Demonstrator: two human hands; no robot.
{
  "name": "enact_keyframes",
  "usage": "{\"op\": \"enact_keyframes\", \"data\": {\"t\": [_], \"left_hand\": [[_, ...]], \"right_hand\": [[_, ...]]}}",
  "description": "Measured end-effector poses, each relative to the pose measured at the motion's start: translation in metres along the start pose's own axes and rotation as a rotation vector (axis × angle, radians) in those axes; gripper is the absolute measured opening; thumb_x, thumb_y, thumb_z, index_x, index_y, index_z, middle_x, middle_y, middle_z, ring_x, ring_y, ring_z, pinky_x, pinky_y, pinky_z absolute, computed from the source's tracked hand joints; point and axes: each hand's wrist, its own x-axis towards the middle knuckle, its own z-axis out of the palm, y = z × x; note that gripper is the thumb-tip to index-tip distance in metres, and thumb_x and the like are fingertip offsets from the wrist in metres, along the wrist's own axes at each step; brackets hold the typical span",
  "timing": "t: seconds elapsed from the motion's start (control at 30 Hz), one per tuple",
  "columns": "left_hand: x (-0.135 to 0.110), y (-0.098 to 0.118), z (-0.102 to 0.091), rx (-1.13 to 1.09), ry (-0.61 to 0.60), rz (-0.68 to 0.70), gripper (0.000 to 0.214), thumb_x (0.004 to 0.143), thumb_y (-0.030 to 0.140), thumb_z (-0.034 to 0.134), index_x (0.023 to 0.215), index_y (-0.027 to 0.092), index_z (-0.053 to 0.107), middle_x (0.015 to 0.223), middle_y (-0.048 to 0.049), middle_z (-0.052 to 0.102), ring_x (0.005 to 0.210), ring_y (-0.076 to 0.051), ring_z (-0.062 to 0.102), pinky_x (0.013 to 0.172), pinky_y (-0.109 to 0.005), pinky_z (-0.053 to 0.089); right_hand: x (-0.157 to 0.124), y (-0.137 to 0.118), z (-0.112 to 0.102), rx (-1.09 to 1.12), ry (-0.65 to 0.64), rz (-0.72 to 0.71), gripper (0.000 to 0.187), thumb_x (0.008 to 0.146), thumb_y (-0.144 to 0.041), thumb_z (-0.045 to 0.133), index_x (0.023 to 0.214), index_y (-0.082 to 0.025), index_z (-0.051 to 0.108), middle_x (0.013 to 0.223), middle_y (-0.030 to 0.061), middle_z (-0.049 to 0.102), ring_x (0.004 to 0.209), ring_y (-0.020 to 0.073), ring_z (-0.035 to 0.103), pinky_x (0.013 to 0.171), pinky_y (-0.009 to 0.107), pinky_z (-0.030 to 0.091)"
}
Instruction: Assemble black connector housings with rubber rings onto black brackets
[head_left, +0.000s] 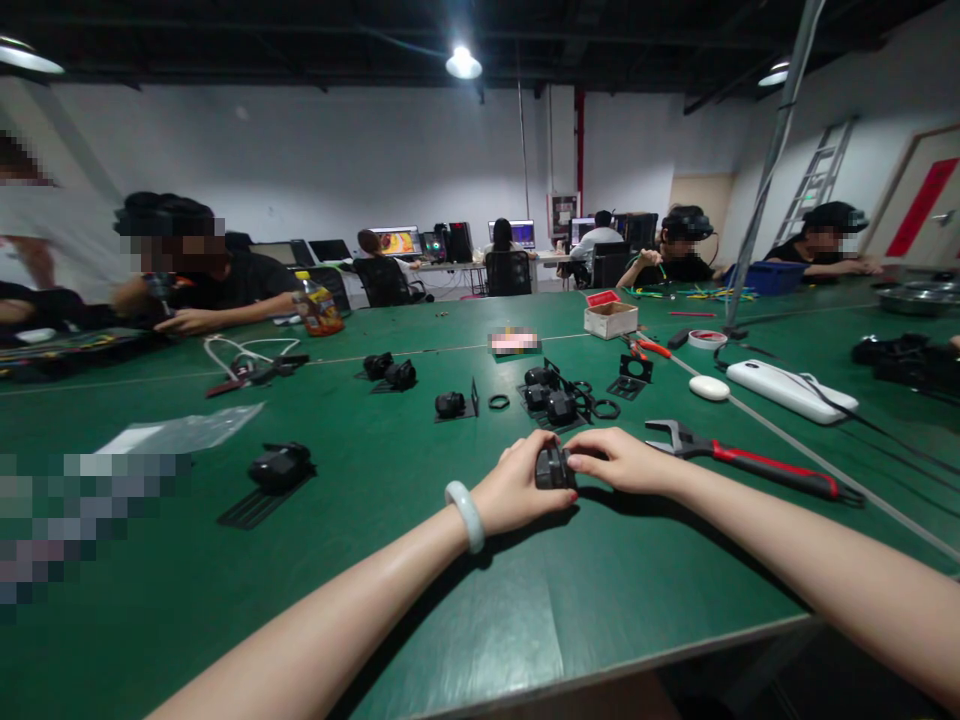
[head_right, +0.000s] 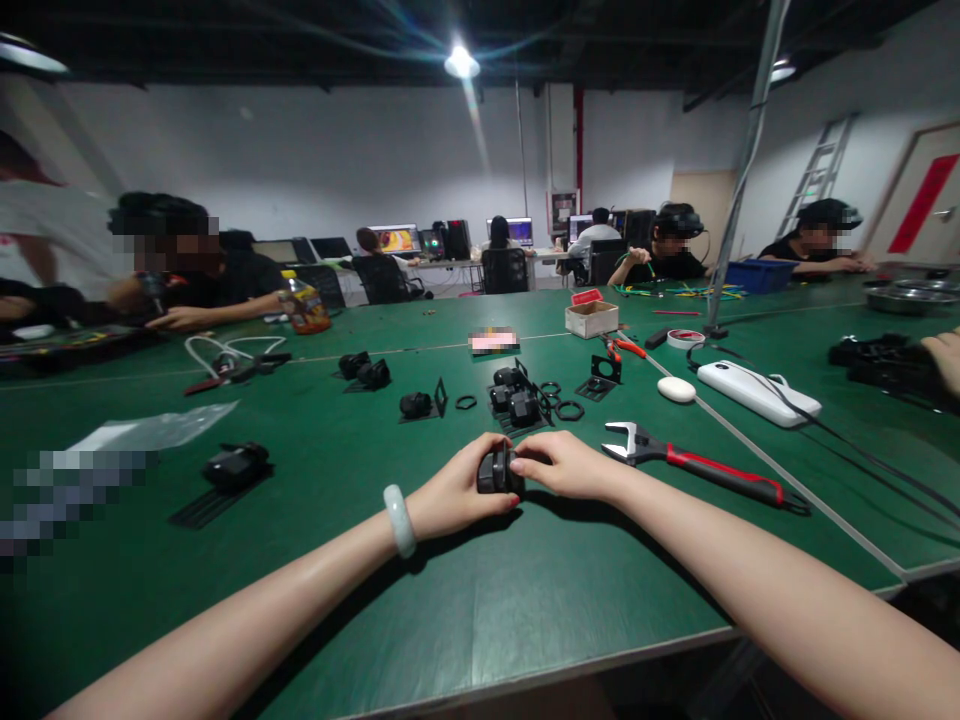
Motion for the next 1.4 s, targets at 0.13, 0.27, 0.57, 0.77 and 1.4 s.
{"op": "enact_keyframes", "data": {"t": [0.13, 0.27, 0.57, 0.77, 1.4], "left_hand": [[0.001, 0.000, 0.000, 0.003, -0.003, -0.001, 0.050, 0.059, 0.037, 0.062, 0.102, 0.020, 0.042, 0.090, -0.0026, 0.050, 0.083, -0.020, 0.048, 0.072, -0.031, 0.039], [0.001, 0.001, -0.001, 0.003, -0.011, -0.006, 0.050, 0.060, 0.037, 0.062, 0.102, 0.020, 0.042, 0.090, -0.0025, 0.050, 0.083, -0.020, 0.048, 0.072, -0.031, 0.039], [0.000, 0.002, -0.001, -0.010, -0.009, -0.007, 0.049, 0.060, 0.037, 0.062, 0.102, 0.019, 0.043, 0.090, -0.0027, 0.051, 0.084, -0.020, 0.048, 0.072, -0.031, 0.039], [0.001, 0.001, -0.002, -0.019, 0.003, -0.016, 0.052, 0.059, 0.037, 0.062, 0.104, 0.019, 0.044, 0.092, -0.0037, 0.051, 0.085, -0.021, 0.048, 0.072, -0.031, 0.040], [0.014, 0.002, 0.000, -0.129, -0.042, -0.031, 0.055, 0.057, 0.036, 0.064, 0.104, 0.017, 0.044, 0.094, -0.0047, 0.052, 0.087, -0.022, 0.048, 0.077, -0.033, 0.037]], "right_hand": [[0.000, 0.000, 0.000, -0.010, 0.001, -0.008, 0.024, 0.080, -0.031, 0.042, 0.089, -0.014, 0.057, 0.087, 0.0057, 0.061, 0.077, 0.0156, 0.054, 0.069, 0.025, 0.040], [0.000, -0.001, 0.001, -0.042, 0.006, -0.006, 0.025, 0.081, -0.031, 0.041, 0.088, -0.014, 0.057, 0.085, 0.0060, 0.061, 0.076, 0.0155, 0.054, 0.068, 0.026, 0.040], [-0.003, -0.004, -0.003, -0.014, 0.021, -0.001, 0.026, 0.077, -0.033, 0.046, 0.095, -0.015, 0.054, 0.089, 0.0056, 0.060, 0.078, 0.0156, 0.054, 0.070, 0.027, 0.041], [-0.005, -0.005, -0.007, 0.045, 0.074, -0.087, 0.040, 0.064, -0.023, 0.062, 0.100, -0.016, 0.048, 0.094, 0.0047, 0.056, 0.084, 0.0156, 0.052, 0.075, 0.028, 0.041], [-0.007, -0.008, -0.009, 0.083, 0.174, -0.025, 0.043, 0.058, -0.021, 0.066, 0.097, -0.019, 0.048, 0.096, 0.0028, 0.051, 0.084, 0.0153, 0.050, 0.075, 0.029, 0.041]]}}
